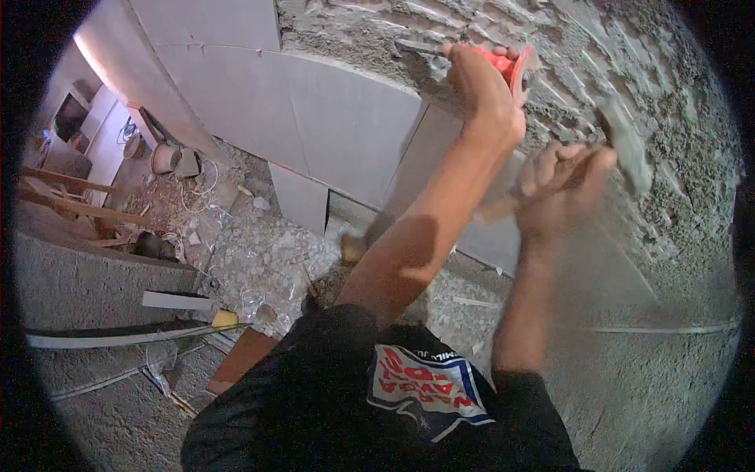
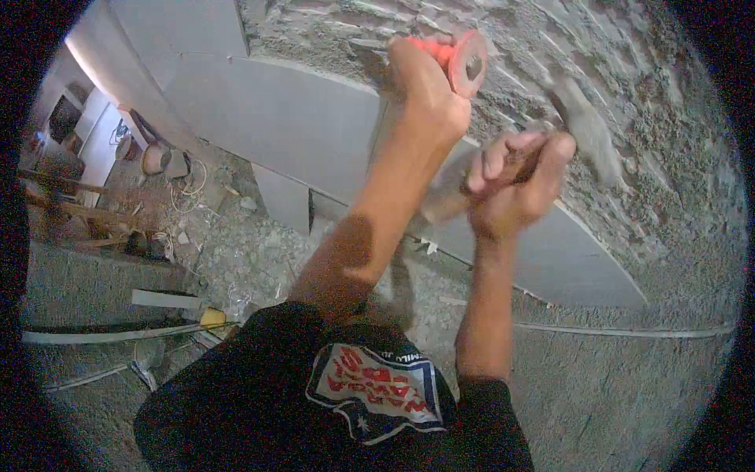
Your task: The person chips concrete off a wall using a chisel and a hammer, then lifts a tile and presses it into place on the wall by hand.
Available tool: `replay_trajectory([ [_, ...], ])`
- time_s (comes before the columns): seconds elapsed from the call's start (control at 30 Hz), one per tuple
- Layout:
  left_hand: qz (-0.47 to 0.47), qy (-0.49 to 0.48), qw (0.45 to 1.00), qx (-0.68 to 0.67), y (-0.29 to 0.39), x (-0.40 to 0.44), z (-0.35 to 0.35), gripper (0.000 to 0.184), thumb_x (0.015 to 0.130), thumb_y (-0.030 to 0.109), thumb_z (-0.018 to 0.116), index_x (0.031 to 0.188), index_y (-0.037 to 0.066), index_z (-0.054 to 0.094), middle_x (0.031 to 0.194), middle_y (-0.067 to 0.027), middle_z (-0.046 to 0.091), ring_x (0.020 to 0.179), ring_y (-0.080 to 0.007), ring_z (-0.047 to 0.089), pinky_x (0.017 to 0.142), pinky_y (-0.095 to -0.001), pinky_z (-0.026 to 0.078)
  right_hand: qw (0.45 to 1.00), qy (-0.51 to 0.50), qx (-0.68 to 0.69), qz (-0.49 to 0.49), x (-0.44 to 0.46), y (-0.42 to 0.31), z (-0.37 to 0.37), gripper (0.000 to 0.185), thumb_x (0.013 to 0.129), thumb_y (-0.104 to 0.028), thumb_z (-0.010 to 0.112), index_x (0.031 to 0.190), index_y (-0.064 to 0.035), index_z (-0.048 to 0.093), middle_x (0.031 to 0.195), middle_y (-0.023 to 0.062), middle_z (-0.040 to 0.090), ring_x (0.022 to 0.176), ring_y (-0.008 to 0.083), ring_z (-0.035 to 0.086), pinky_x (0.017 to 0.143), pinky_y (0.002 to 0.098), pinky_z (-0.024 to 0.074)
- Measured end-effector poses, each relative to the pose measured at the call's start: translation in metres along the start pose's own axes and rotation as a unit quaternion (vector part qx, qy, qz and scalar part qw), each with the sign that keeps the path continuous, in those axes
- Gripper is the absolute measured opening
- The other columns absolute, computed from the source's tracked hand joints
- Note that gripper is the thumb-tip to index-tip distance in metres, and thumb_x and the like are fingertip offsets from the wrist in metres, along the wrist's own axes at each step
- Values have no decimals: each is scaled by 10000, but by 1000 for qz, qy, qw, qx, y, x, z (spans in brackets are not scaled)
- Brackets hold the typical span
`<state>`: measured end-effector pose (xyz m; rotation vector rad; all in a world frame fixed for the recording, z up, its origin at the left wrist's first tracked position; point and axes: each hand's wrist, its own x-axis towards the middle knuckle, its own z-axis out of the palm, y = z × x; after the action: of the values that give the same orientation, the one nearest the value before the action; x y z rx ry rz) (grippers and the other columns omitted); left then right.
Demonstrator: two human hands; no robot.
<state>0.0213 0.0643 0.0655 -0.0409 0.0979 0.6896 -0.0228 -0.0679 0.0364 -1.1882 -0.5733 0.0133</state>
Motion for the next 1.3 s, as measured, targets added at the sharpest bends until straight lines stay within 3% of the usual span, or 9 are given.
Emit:
replay_trajectory([
  [0.07, -2, 19, 1000, 9, -2, -11, -4, 497, 1084, 529, 297, 898, 88, 430, 827, -58, 514, 736, -185, 547, 830, -358, 567, 990, 38, -110, -76, -10, 28, 5, 599, 1066, -583, 415, 835, -48, 555, 561, 53, 512, 403, 140, 466, 373, 276, 370],
  [0.1, 0, 15, 1000, 14, 1, -11, -1, 496, 1086, 523, 291, 893, 87, 430, 824, -58, 514, 733, -184, 546, 835, -359, 564, 986, -32, -128, 101, -8, 9, 4, 570, 1080, -546, 406, 839, -51, 554, 562, 54, 514, 396, 143, 465, 371, 277, 372],
  [0.23, 11, -12, 998, 58, 10, -13, -10, 478, 1095, 504, 290, 892, 96, 434, 816, -46, 526, 724, -184, 547, 815, -354, 547, 987, 41, 152, 36, -17, 8, 6, 533, 1082, -527, 426, 847, -59, 525, 545, 39, 488, 396, 150, 458, 376, 293, 353],
  [0.37, 2, 9, 996, 91, 9, -6, -27, 461, 1096, 490, 309, 895, 96, 437, 807, -41, 531, 718, -187, 546, 786, -367, 543, 987, -13, -24, 159, -23, 25, 2, 508, 1094, -508, 396, 871, -64, 506, 556, 62, 479, 399, 157, 437, 370, 301, 359],
  [0.5, 39, -35, 992, 118, 11, -7, -30, 238, 1005, 262, 349, 860, 103, 451, 837, -38, 520, 792, -203, 588, 816, -420, 548, 966, 69, 250, 14, -27, 39, 0, 546, 1078, -546, 431, 848, -55, 492, 552, 53, 471, 402, 154, 430, 376, 297, 360],
  [0.93, 39, -25, 991, 125, 3, 3, -45, 220, 1015, 247, 335, 896, 102, 450, 875, -64, 525, 797, -242, 588, 787, -445, 543, 983, 41, 105, 144, -33, 38, -7, 528, 1065, -570, 450, 824, -101, 487, 559, 21, 439, 405, 136, 421, 390, 285, 360],
  [1.03, 43, -28, 990, 133, 4, 7, -43, 250, 1017, 259, 340, 878, 96, 469, 868, -75, 532, 817, -251, 602, 780, -446, 540, 927, 228, 295, 34, -32, 62, 24, 548, 1054, -586, 462, 836, -85, 491, 555, 20, 432, 403, 141, 430, 386, 280, 353],
  [1.13, 50, -23, 986, 159, -1, 6, -48, 267, 1024, 271, 347, 889, 87, 484, 864, -81, 540, 827, -256, 607, 778, -442, 540, 983, -16, 51, 174, -27, 41, -7, 567, 1044, -598, 475, 837, -71, 503, 553, 26, 437, 398, 147, 428, 390, 281, 350],
  [1.3, 56, -20, 973, 222, 3, 3, -59, 288, 1043, 288, 348, 919, 77, 501, 869, -73, 566, 801, -241, 601, 789, -437, 548, 960, 156, 211, 94, -39, 59, 15, 548, 1054, -579, 460, 883, -63, 532, 554, 46, 466, 389, 151, 413, 390, 283, 362],
])
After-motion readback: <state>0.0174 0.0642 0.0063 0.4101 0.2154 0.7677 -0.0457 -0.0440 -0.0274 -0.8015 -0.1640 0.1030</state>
